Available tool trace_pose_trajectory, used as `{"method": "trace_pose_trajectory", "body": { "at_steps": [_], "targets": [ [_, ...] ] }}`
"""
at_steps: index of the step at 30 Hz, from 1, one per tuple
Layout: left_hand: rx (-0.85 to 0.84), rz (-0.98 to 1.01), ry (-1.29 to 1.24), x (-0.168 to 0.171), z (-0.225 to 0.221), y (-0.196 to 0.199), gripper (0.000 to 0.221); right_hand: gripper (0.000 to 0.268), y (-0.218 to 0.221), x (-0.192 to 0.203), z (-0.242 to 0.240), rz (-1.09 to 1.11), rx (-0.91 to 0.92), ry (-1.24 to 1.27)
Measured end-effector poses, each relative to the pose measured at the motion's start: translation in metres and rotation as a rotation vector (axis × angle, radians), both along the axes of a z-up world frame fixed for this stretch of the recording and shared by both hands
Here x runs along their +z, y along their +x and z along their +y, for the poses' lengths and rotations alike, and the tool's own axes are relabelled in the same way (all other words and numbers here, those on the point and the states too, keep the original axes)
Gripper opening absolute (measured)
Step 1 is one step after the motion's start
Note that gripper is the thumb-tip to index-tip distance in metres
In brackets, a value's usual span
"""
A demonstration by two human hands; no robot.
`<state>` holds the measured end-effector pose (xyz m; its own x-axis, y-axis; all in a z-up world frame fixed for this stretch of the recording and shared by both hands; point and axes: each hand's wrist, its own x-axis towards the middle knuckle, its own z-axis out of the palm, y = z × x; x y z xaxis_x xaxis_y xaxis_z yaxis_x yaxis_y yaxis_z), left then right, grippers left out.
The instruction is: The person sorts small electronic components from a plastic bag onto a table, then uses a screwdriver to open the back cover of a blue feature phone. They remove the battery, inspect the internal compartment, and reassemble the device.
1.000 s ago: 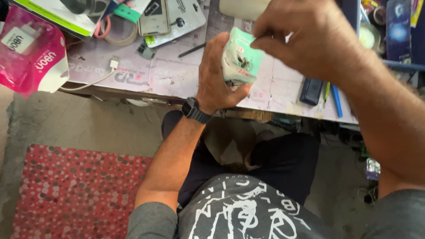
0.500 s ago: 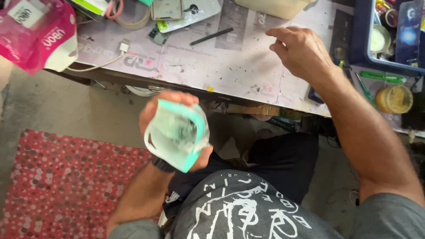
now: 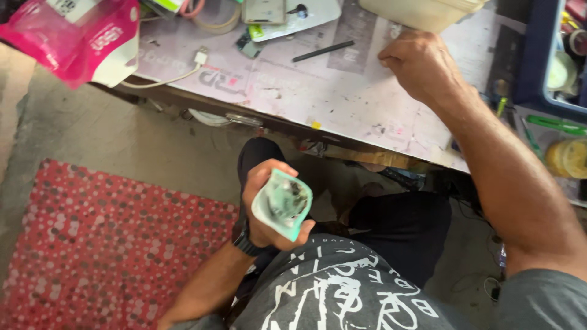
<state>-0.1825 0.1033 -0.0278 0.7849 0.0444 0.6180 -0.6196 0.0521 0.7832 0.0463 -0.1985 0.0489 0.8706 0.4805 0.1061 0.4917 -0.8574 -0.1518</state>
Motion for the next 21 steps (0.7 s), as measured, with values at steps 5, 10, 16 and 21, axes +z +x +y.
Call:
{"method": "trace_pose_trajectory", "body": {
  "at_steps": [5,10,16,21],
  "targets": [
    [-0.163,0.069,-0.125,0.005,-0.018,0.010,0.107,0.020,-0.028,0.021,-0.023,-0.006,-0.050,0.184],
    [-0.045,-0.130,0.053,0.020,-0.047,0.028,0.108,0.071,-0.148,0.071,-0.004,0.088,0.079,0.530],
    [-0.032,-0.294,0.247,0.042,-0.137,0.030,0.107,0.084,-0.269,0.037,0.015,-0.069,-0.077,0.735],
    [-0.636,-0.040,-0.060,0.068,-0.184,0.005,0.103,0.033,-0.313,0.033,-0.037,-0.057,-0.462,0.985]
  ]
}}
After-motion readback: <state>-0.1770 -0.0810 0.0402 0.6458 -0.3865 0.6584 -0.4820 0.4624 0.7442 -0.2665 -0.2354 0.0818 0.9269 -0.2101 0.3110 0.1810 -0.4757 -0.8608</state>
